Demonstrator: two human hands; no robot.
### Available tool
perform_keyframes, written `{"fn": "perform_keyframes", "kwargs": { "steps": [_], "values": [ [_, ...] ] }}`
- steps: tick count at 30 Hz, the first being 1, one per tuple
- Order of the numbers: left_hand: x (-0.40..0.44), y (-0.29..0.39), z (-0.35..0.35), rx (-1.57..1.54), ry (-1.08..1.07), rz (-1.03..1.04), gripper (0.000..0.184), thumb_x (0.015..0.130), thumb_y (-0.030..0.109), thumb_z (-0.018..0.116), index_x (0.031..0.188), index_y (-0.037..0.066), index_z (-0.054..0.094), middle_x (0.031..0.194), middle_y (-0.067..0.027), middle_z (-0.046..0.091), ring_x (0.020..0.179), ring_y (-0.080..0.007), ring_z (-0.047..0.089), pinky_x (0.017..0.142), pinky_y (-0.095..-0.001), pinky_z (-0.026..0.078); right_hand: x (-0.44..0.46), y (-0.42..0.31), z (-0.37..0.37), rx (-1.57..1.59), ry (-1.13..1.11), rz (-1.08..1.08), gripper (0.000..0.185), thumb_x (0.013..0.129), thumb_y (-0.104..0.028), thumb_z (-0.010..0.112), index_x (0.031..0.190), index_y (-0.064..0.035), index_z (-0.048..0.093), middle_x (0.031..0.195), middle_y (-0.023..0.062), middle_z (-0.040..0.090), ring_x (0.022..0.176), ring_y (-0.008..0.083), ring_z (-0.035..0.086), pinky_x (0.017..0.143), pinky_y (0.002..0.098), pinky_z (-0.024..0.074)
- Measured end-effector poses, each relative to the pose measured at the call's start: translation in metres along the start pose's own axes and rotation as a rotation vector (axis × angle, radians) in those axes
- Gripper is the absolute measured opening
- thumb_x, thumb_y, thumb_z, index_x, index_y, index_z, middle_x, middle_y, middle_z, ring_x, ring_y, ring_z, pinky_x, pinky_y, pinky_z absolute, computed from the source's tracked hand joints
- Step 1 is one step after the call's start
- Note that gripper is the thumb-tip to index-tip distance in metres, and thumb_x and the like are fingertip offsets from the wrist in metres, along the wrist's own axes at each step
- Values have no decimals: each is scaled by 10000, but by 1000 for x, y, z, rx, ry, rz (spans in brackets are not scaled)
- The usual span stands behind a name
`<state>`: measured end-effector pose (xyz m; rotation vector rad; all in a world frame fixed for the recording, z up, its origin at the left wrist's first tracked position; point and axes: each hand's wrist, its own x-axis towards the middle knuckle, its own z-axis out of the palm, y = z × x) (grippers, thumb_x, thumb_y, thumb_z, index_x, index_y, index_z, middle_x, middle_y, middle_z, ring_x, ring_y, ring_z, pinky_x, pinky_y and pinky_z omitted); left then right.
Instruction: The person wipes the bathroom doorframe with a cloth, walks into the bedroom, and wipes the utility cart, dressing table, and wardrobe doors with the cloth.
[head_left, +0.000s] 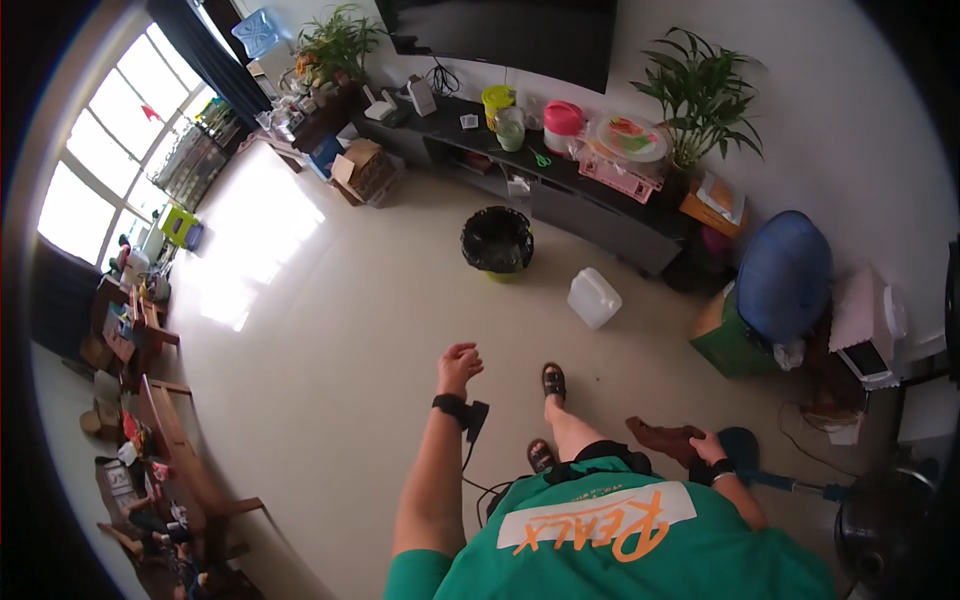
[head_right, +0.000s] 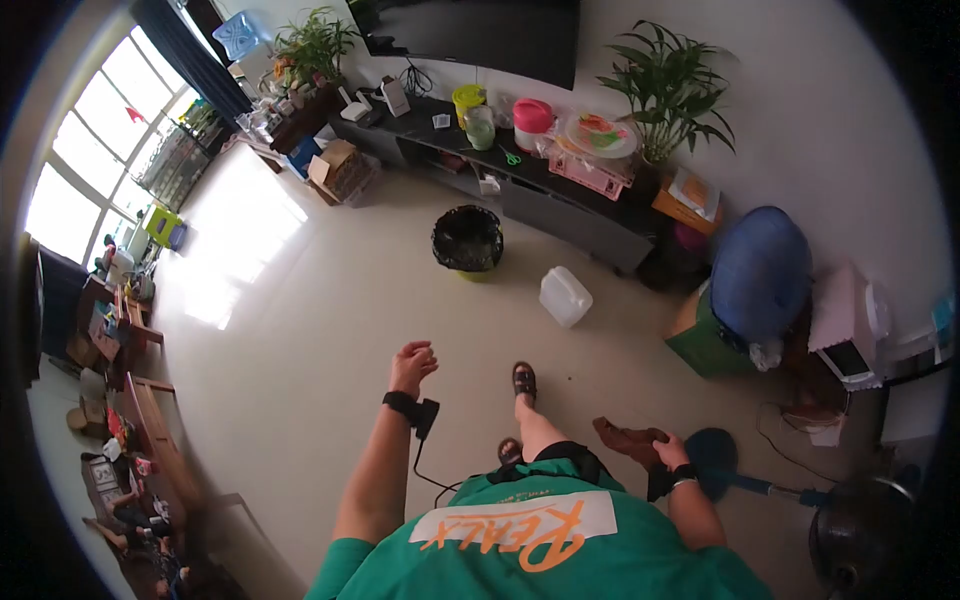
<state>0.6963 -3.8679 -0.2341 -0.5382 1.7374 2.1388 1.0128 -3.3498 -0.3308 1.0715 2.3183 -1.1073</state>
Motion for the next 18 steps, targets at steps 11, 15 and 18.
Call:
{"fn": "perform_keyframes", "kwargs": {
  "steps": [11,15,18],
  "values": [
    [220,118,82,88,-129,-9,403,842,92,609,1232,58,509,916,-52,555,740,-168,612,635,-317,545,134,-151,33,137,-109,195,481,786,-203,604,1195,37,525,952,167,631,635,267,625,380,353,443],
    [259,108,55,290,-145,-66,546,822,107,649,1326,93,441,1069,-92,533,721,-161,604,582,-309,540,164,-258,10,34,-61,132,568,810,-206,582,1314,6,425,1074,187,598,656,284,632,378,354,458],
    [250,93,4,451,-191,-93,508,854,193,609,1326,96,451,719,-34,572,590,-114,543,491,-266,478,179,-337,14,63,-22,55,545,805,-197,593,1286,17,454,1079,182,602,764,288,644,480,369,511]
  ]
}}
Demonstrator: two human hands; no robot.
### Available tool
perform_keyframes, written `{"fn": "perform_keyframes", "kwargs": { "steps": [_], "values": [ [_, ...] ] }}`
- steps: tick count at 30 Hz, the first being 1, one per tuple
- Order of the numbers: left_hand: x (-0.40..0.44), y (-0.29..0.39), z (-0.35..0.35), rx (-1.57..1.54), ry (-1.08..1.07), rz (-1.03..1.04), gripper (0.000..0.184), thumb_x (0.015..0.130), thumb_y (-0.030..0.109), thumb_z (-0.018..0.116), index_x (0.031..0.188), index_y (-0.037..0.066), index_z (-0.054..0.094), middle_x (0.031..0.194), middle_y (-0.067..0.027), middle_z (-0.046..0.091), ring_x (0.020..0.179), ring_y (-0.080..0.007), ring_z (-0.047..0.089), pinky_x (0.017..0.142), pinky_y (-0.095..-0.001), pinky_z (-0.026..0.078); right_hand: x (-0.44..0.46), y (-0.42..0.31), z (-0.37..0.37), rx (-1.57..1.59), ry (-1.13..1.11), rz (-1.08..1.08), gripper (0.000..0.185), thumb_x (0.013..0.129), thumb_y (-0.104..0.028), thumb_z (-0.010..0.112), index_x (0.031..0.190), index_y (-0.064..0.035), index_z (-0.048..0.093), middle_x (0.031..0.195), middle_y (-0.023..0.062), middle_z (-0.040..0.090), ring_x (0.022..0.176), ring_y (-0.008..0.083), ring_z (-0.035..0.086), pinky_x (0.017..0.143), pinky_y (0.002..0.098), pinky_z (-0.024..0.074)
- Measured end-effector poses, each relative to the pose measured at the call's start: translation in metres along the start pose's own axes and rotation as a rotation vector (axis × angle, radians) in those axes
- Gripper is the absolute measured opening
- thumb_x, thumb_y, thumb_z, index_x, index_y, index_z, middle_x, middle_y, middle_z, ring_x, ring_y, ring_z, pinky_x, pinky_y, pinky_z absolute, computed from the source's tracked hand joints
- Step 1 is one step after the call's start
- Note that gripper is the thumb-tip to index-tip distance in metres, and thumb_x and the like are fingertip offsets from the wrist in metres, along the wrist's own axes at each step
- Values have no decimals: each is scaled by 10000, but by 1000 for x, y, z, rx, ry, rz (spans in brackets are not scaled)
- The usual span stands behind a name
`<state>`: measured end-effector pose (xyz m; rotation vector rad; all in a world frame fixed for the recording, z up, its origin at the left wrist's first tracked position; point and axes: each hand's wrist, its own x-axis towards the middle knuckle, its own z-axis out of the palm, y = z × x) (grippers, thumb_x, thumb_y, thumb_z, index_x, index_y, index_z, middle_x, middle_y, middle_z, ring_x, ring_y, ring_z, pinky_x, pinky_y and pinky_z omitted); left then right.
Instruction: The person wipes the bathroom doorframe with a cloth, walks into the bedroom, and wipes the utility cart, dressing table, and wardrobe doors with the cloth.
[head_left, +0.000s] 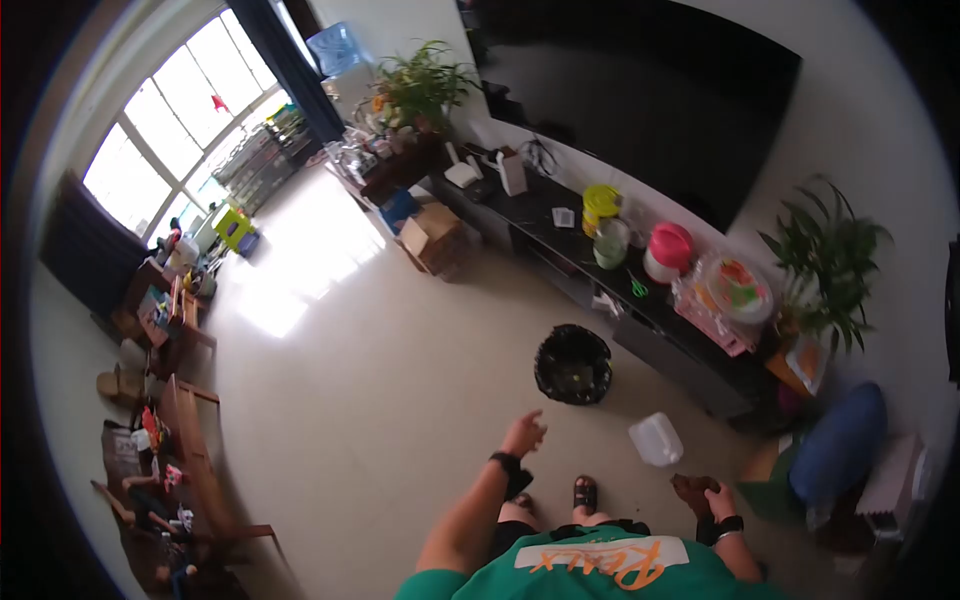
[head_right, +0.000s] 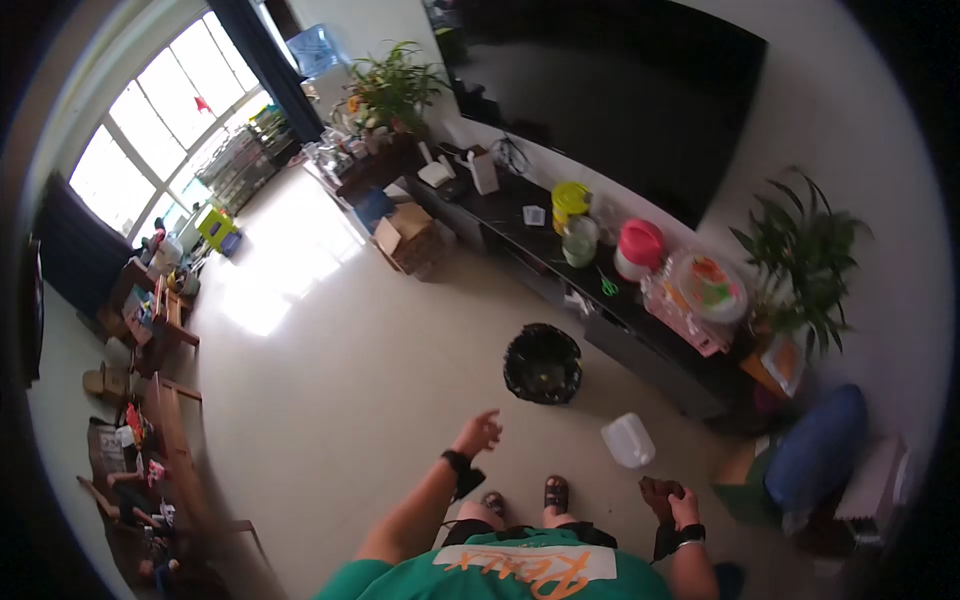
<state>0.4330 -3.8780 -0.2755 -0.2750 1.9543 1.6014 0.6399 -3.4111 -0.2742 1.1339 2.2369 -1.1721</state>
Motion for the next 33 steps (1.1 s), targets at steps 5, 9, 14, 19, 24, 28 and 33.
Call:
{"fn": "perform_keyframes", "kwargs": {
  "steps": [5,9,14,19,24,28,33],
  "values": [
    [-53,-72,-90,-286,-27,-84,430,863,141,598,1269,39,496,827,-21,587,699,-107,573,635,-237,491,-4,-160,59,141,-41,-118,393,783,-144,601,1144,7,567,1056,114,626,950,221,603,822,349,477],
    [-75,-85,-171,-297,130,-247,464,861,237,630,1278,72,508,914,-49,612,807,-144,610,684,-330,545,0,-277,152,295,-226,-311,330,773,-118,602,1078,6,607,1010,88,644,938,187,604,835,316,472],
    [-66,-20,-275,-210,211,48,565,866,310,633,1335,55,447,1096,-108,633,1020,-207,595,863,-324,485,-33,-446,299,30,-520,-708,380,777,-95,620,1141,9,580,1060,92,645,978,168,595,866,302,464],
    [-39,25,-382,66,350,392,716,876,339,609,1430,59,252,1376,-200,401,1282,-270,383,1041,-375,335,-123,-607,417,38,-982,-872,386,838,-50,599,1215,-3,530,1125,74,609,1030,131,565,904,270,447],
    [-31,85,-462,-366,156,357,666,933,328,520,1441,45,195,1354,-104,413,1212,-196,433,1007,-346,362,-174,-711,478,284,-1354,-658,373,916,-143,557,1257,-10,487,1197,73,560,1087,153,528,962,287,416],
    [14,93,-546,-526,90,262,580,938,348,509,1387,42,306,1266,-68,481,1118,-167,489,928,-322,412,-161,-786,543,364,-1439,-520,363,931,-171,534,1257,-17,491,1186,74,563,1093,155,522,973,298,405],
    [51,118,-659,-474,324,207,459,907,288,584,1269,26,475,1169,-55,556,1000,-133,539,850,-288,445,-123,-880,636,426,-1375,-437,327,916,-173,539,1205,-21,533,1148,75,584,1081,151,525,958,304,406]
  ]
}}
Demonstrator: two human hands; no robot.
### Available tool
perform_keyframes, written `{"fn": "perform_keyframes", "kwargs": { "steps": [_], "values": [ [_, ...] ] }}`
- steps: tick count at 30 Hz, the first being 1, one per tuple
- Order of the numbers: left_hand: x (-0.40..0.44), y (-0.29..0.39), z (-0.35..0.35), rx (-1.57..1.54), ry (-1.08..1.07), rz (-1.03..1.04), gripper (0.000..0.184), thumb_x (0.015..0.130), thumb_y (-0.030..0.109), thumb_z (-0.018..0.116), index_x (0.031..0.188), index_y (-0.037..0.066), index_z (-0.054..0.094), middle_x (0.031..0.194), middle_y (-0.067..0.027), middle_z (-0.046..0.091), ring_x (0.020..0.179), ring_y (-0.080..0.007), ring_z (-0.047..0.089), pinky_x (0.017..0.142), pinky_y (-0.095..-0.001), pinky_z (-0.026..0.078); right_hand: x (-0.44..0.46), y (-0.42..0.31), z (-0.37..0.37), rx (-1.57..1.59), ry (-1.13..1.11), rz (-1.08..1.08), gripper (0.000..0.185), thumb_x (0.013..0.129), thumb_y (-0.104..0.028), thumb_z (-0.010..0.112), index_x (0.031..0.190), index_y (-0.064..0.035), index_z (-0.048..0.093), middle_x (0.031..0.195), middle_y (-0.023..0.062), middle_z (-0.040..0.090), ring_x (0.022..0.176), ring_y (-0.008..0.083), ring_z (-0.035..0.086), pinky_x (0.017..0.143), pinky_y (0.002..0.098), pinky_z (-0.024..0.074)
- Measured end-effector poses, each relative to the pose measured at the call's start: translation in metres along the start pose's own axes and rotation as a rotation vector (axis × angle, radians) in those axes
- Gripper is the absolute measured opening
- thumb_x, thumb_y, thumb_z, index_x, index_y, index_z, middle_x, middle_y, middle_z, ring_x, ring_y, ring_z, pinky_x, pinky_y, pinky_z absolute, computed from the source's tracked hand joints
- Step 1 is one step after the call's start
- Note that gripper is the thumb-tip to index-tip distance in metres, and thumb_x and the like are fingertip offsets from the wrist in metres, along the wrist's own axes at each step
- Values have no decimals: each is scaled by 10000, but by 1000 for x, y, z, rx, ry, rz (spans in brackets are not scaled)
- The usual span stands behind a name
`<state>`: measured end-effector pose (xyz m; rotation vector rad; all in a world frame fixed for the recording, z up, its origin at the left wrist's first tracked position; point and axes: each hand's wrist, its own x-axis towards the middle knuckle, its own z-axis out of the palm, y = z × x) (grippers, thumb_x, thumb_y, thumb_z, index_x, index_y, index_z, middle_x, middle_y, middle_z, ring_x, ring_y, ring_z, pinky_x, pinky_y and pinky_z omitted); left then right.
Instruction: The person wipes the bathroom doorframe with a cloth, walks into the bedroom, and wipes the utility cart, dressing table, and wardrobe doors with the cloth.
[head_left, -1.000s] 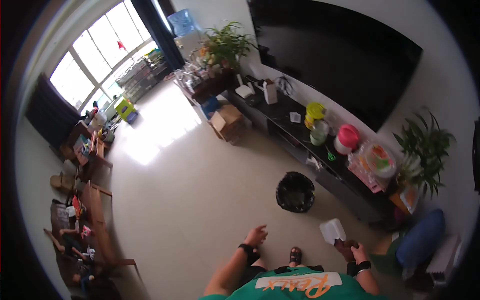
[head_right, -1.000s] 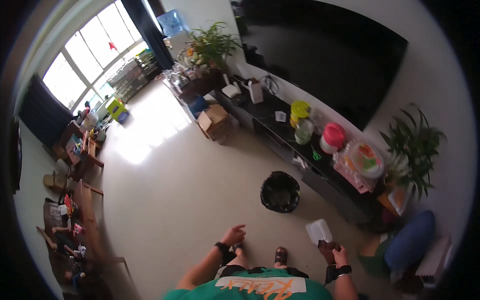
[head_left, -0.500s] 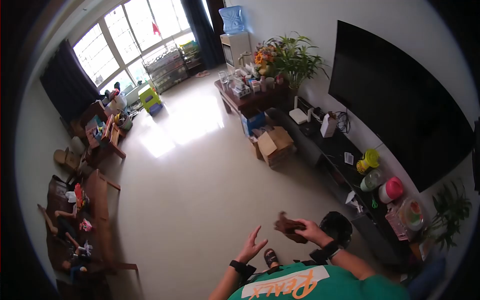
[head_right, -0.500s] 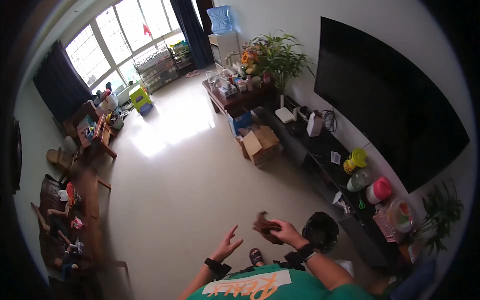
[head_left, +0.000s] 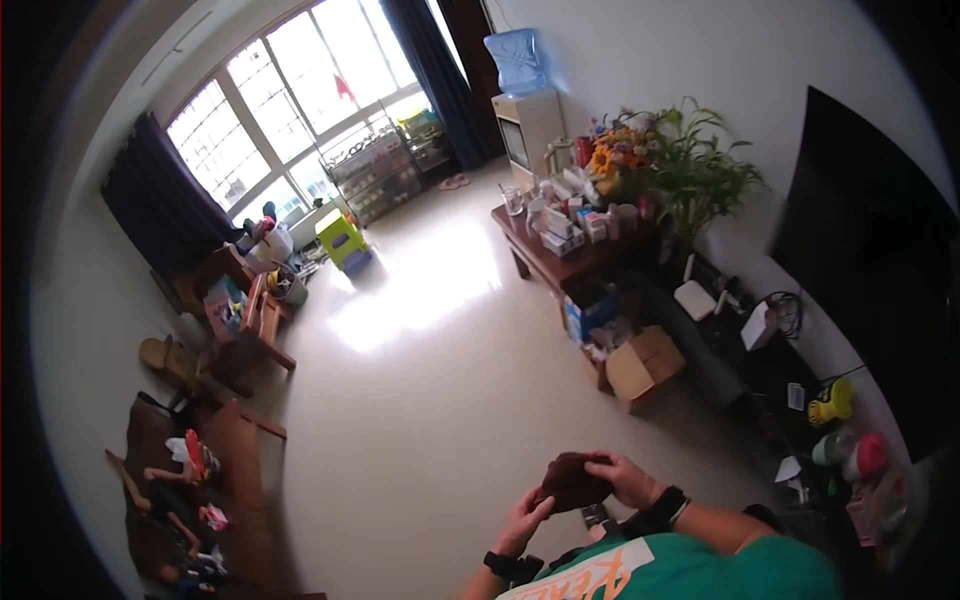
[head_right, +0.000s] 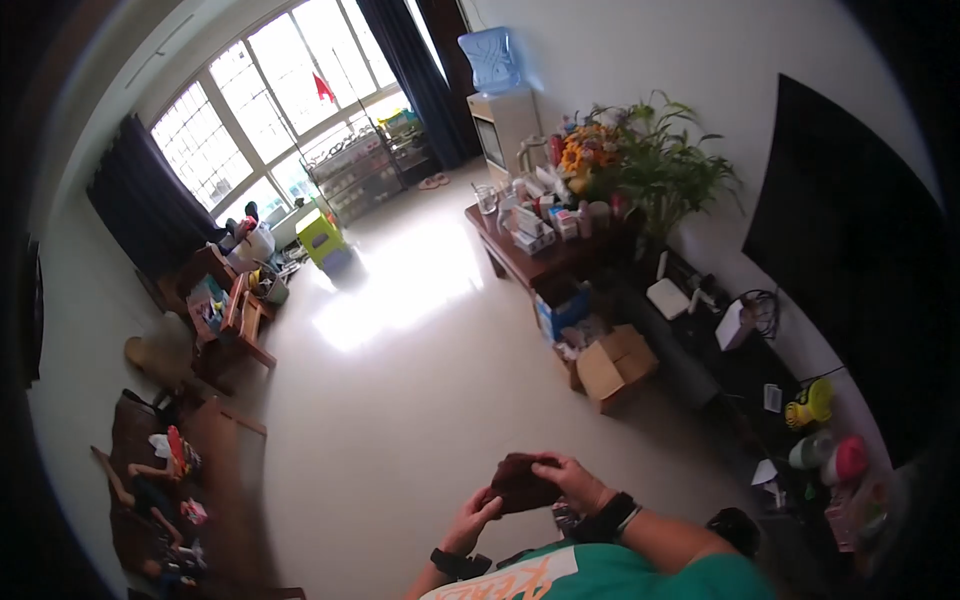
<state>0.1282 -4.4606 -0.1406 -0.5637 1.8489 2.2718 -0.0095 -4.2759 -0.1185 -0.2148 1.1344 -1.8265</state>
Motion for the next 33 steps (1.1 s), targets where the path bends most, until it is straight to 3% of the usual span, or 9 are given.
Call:
{"fn": "perform_keyframes", "kwargs": {
  "steps": [7,9,11,13,15,19,27,30,33],
  "values": [
    [70,72,-89,389,466,372,253,821,66,666,1062,5,616,1003,-52,569,863,-154,587,754,-256,489,168,-47,8,-143,46,18,341,906,-150,544,1226,-35,529,1128,64,594,1053,149,550,920,292,437],
    [103,90,-115,224,545,441,200,808,25,652,1005,2,627,956,-43,558,871,-150,582,804,-265,474,212,-57,12,-220,-38,92,351,916,-183,545,1238,-47,520,1112,58,598,1021,141,565,886,285,459],
    [137,111,-147,67,586,518,204,806,0,638,1009,11,623,961,-48,568,883,-151,580,825,-271,465,259,-62,18,-261,-18,211,402,914,-318,570,1227,-68,536,1030,45,624,882,123,604,711,273,520],
    [173,125,-191,-159,553,414,209,817,-8,600,1023,26,606,966,-71,588,910,-166,575,840,-287,459,309,-78,24,-343,-39,355,390,914,-345,566,1191,-71,567,1000,31,629,858,111,593,707,252,500],
    [213,155,-236,-428,464,326,208,827,11,589,1033,34,599,963,-77,582,923,-172,568,845,-279,456,367,-85,35,-443,-64,306,366,911,-348,568,1150,-71,592,975,19,632,839,102,580,704,245,483],
    [281,224,-297,-705,254,302,193,870,94,489,1055,43,512,1028,-127,588,964,-254,584,867,-382,480,465,-114,41,-704,-66,127,351,922,-325,551,1119,-41,614,924,12,634,811,89,559,704,244,457],
    [441,323,-381,-660,189,164,195,918,163,467,1073,47,486,1029,-141,592,977,-252,585,852,-378,487,610,-202,43,-25,108,170,266,922,-238,551,1087,-35,602,939,10,634,855,97,582,755,231,452],
    [504,334,-413,-555,169,129,221,944,195,468,1102,42,482,1038,-140,594,979,-234,588,841,-361,491,690,-219,20,43,-22,177,274,921,-248,552,1083,-30,590,974,21,630,874,113,587,779,244,454],
    [566,376,-448,-467,196,102,275,926,148,534,1161,23,466,1097,-148,598,1000,-215,589,852,-340,488,762,-265,21,-176,-168,184,380,907,-283,577,1180,-21,541,1028,35,612,920,99,564,838,263,448]
  ]
}}
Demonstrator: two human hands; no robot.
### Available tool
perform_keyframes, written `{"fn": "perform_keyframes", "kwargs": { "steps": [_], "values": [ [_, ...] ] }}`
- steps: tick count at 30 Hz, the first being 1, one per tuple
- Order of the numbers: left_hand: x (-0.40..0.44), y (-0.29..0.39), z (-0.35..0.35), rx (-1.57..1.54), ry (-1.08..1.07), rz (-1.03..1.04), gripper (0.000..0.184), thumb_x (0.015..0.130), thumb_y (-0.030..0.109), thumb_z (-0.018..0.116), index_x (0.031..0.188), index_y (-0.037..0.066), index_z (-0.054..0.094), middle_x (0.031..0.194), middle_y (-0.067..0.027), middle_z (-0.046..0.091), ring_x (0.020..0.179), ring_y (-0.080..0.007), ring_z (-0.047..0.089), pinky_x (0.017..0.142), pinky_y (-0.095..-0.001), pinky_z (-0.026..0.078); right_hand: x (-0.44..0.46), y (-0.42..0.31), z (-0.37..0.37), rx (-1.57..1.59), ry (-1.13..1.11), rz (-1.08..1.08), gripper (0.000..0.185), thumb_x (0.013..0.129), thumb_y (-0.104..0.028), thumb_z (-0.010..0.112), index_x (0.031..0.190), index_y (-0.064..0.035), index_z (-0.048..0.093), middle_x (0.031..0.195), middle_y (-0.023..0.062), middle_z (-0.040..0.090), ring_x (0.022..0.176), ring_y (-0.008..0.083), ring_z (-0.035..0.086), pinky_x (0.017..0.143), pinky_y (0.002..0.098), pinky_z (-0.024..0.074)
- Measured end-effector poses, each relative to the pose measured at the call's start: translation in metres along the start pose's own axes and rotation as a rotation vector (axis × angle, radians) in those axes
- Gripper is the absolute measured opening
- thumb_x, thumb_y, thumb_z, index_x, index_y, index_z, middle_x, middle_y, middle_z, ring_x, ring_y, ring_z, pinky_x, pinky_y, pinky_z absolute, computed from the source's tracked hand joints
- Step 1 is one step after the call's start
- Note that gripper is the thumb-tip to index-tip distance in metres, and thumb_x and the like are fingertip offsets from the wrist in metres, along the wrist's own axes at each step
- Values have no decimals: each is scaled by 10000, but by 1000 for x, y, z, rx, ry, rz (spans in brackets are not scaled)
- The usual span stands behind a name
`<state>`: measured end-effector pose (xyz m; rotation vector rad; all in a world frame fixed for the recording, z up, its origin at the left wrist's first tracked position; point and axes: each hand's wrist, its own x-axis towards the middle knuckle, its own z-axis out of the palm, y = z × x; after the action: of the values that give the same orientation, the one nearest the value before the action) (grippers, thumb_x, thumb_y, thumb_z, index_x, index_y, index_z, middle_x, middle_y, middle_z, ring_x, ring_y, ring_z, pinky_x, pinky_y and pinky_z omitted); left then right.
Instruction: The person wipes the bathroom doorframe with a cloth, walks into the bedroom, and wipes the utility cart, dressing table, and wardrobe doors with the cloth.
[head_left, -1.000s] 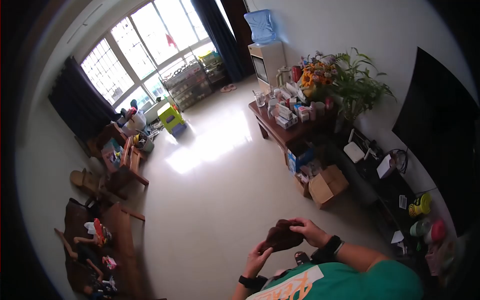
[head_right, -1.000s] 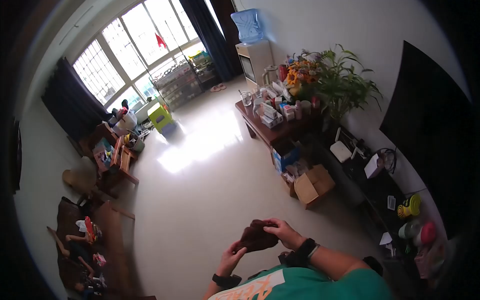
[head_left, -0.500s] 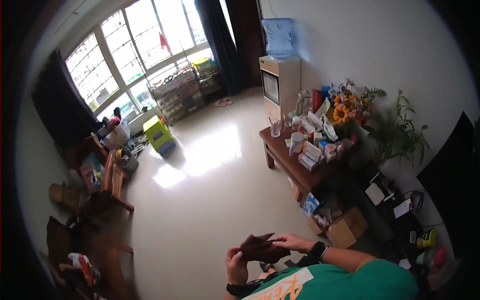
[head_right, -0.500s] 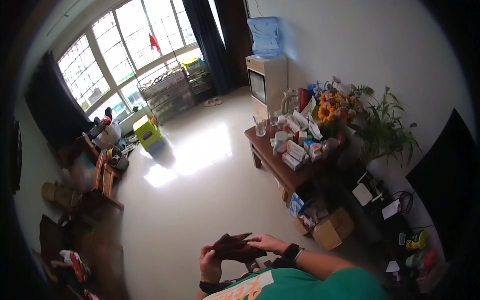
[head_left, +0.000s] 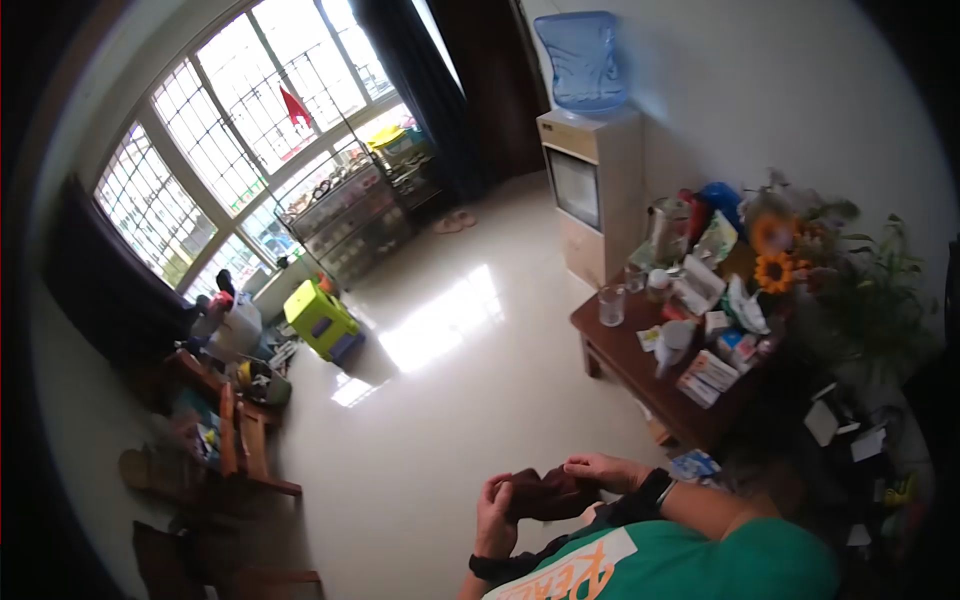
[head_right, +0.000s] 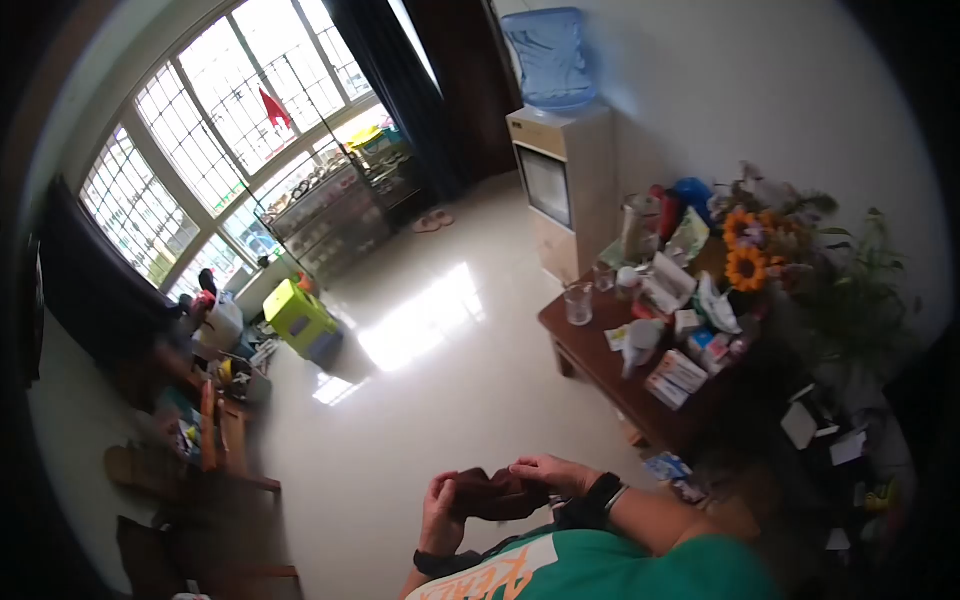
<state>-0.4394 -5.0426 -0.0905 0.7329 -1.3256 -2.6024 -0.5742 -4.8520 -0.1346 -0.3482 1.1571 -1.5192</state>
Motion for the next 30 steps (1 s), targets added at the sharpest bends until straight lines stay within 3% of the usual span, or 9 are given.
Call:
{"fn": "perform_keyframes", "kwargs": {
  "steps": [6,10,14,20,21,24,26,27,30],
  "values": [
    [99,86,9,91,-78,66,340,843,10,546,1174,-4,468,1107,-131,585,994,-210,584,869,-324,484,118,-79,-32,-388,-211,97,435,905,-276,581,1261,-35,514,1096,39,597,985,120,535,876,265,430],
    [179,109,-15,79,-89,8,444,762,-51,499,1203,-24,473,1147,-145,570,1038,-215,569,903,-323,466,181,-133,-58,-407,-108,-179,334,900,-207,563,1171,-12,560,1029,18,606,947,94,528,844,253,441],
    [278,151,-39,159,-182,-13,563,724,-89,442,1284,-42,403,1161,-156,553,1081,-242,542,933,-352,451,243,-208,-80,-250,-13,-131,423,897,-228,576,1269,-33,524,1097,20,609,980,100,543,839,248,446],
    [421,242,-41,296,-355,-144,626,783,56,634,1348,-5,371,1278,-135,481,1163,-228,488,996,-343,397,343,-309,-104,-251,169,-228,317,904,-171,572,1187,-27,583,975,5,626,858,77,544,757,233,456],
    [454,234,-52,470,-463,37,683,781,153,706,1363,47,365,1278,-142,462,1152,-250,490,1012,-359,377,358,-324,-106,-324,211,-307,302,905,-172,574,1168,-25,591,962,4,629,847,75,544,749,233,458],
    [525,262,-36,1028,-643,378,637,808,149,694,1355,66,379,1207,-139,464,1139,-232,474,950,-345,418,396,-370,-118,-384,303,-399,259,907,-174,576,1111,-18,613,929,11,639,825,79,551,737,239,464],
    [571,278,-27,993,-705,46,428,845,139,643,1238,47,502,1080,-117,493,1066,-209,498,904,-321,428,415,-393,-139,-213,333,-264,236,907,-171,575,1073,-11,623,917,25,647,822,94,562,746,249,470],
    [597,288,-20,939,-750,-131,373,856,132,625,1203,38,529,1059,-110,497,1053,-203,501,895,-314,429,431,-400,-153,-382,394,-393,221,933,-140,532,1075,11,609,903,28,647,842,92,575,764,246,474],
    [663,314,-3,812,-759,-18,264,897,98,544,1140,-1,572,1015,-78,545,1012,-165,517,900,-289,411,480,-419,-212,-410,654,-430,215,922,-164,554,1034,9,613,861,28,639,810,93,568,743,249,473]
  ]
}}
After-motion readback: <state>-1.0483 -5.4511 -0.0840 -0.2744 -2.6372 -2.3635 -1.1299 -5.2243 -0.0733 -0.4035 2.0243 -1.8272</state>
